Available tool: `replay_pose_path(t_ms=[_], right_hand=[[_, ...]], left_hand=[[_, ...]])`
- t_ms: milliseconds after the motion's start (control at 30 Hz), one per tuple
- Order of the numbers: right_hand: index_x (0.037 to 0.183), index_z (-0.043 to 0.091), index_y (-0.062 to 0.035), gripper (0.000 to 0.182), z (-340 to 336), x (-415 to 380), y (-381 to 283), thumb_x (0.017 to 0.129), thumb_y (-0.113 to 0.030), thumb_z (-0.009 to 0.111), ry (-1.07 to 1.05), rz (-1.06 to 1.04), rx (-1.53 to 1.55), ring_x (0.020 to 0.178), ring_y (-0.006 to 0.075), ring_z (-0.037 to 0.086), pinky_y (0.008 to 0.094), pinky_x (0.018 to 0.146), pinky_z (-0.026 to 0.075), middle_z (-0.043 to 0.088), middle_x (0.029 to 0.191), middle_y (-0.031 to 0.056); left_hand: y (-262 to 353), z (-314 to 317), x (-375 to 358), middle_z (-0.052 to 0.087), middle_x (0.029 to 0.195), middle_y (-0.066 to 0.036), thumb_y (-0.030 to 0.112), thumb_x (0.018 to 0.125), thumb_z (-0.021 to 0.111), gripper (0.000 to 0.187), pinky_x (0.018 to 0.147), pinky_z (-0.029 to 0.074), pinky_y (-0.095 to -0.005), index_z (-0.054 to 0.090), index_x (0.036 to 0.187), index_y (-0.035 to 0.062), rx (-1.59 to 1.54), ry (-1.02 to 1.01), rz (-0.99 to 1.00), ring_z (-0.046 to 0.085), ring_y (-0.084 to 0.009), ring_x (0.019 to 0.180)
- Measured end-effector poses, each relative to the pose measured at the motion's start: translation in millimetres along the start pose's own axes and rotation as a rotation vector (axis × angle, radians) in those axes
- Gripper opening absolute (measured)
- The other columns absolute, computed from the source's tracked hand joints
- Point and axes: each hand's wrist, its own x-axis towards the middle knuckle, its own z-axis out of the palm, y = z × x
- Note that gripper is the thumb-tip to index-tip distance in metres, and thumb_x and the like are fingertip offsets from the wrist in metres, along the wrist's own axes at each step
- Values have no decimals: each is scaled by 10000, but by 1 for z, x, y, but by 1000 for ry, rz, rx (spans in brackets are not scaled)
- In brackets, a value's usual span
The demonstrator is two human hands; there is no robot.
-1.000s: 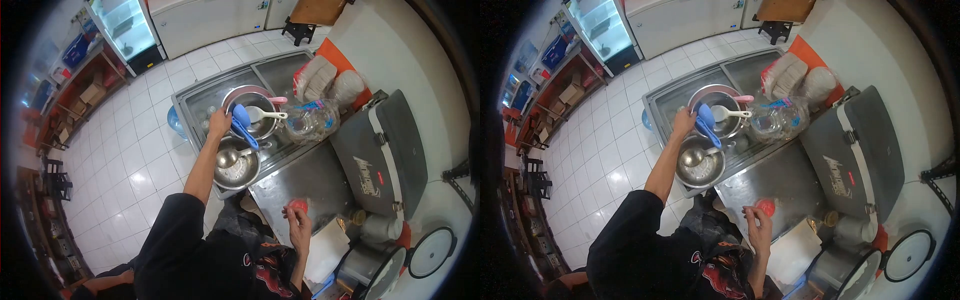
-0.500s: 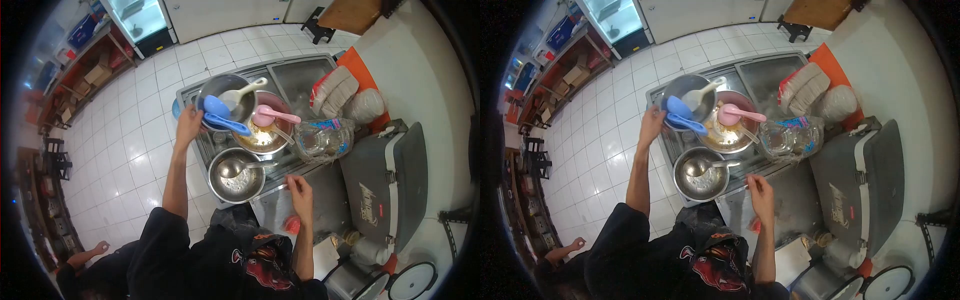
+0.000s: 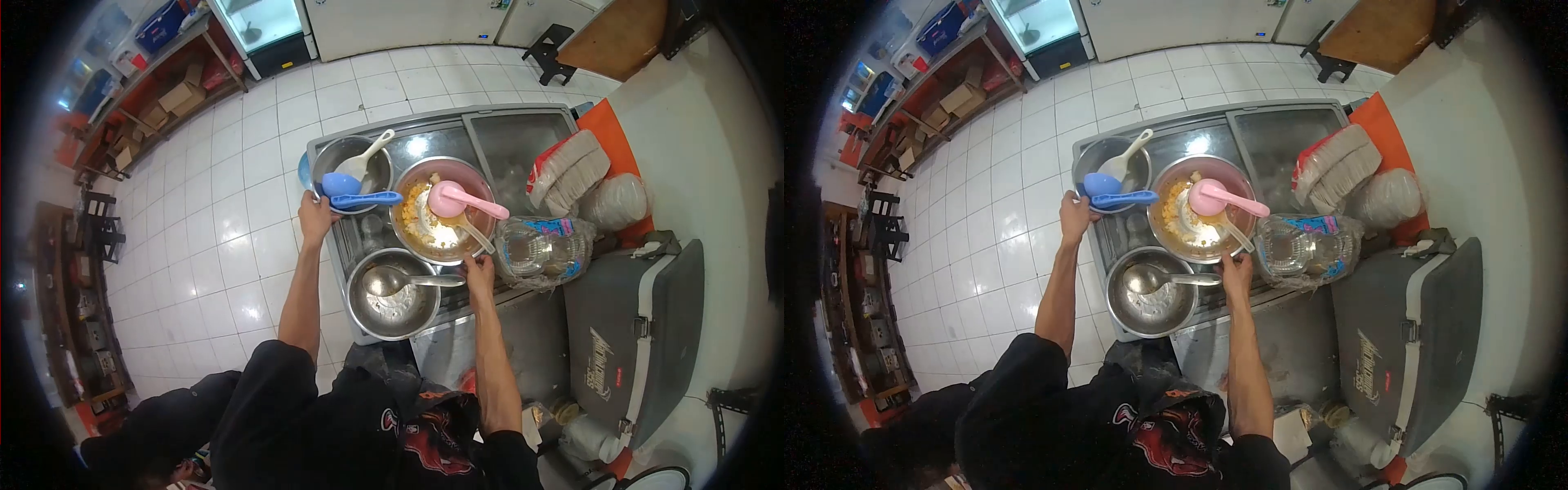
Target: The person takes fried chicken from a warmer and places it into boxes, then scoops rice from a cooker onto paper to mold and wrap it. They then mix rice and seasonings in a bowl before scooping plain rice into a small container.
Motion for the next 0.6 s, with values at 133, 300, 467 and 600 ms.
replay_pose_path(t_ms=[133, 300, 467, 600], right_hand=[[1201, 419, 49, 376, 9, -3, -6, 947, -179, 578, -2, -53, 139, 959, 218, 587, 345, 775, 609, 513, 1115, 164], [1294, 385, 19, 413, 15, -16, -22, 941, -118, 552, 1, -152, 111, 980, 198, 576, 330, 750, 610, 492, 1152, 150], [1311, 390, -12, 406, 4, -21, -18, 948, -118, 538, 6, -216, 120, 976, 190, 577, 330, 749, 592, 514, 1181, 151], [1274, 425, -44, 358, -3, -38, -36, 957, -157, 545, 95, -191, 188, 965, 176, 585, 316, 766, 543, 556, 1149, 109]], left_hand=[[11, 9, -9, 659, 677, -214, 113, 935, 527, 202, 469, 563, -331, 454, 990, -67, -67, 14, -1, 698, -277, 561], [6, 17, -8, 656, 719, -222, 155, 959, 548, 281, 453, 568, -317, 411, 1072, -63, -206, -70, -78, 703, -270, 584], [0, 21, -8, 640, 724, -228, 194, 970, 564, 330, 464, 581, -335, 381, 1064, -63, -331, -73, -89, 703, -289, 599], [2, 23, -6, 624, 750, -219, 154, 966, 555, 284, 472, 589, -340, 360, 1029, -41, -439, -100, -145, 707, -304, 619]])
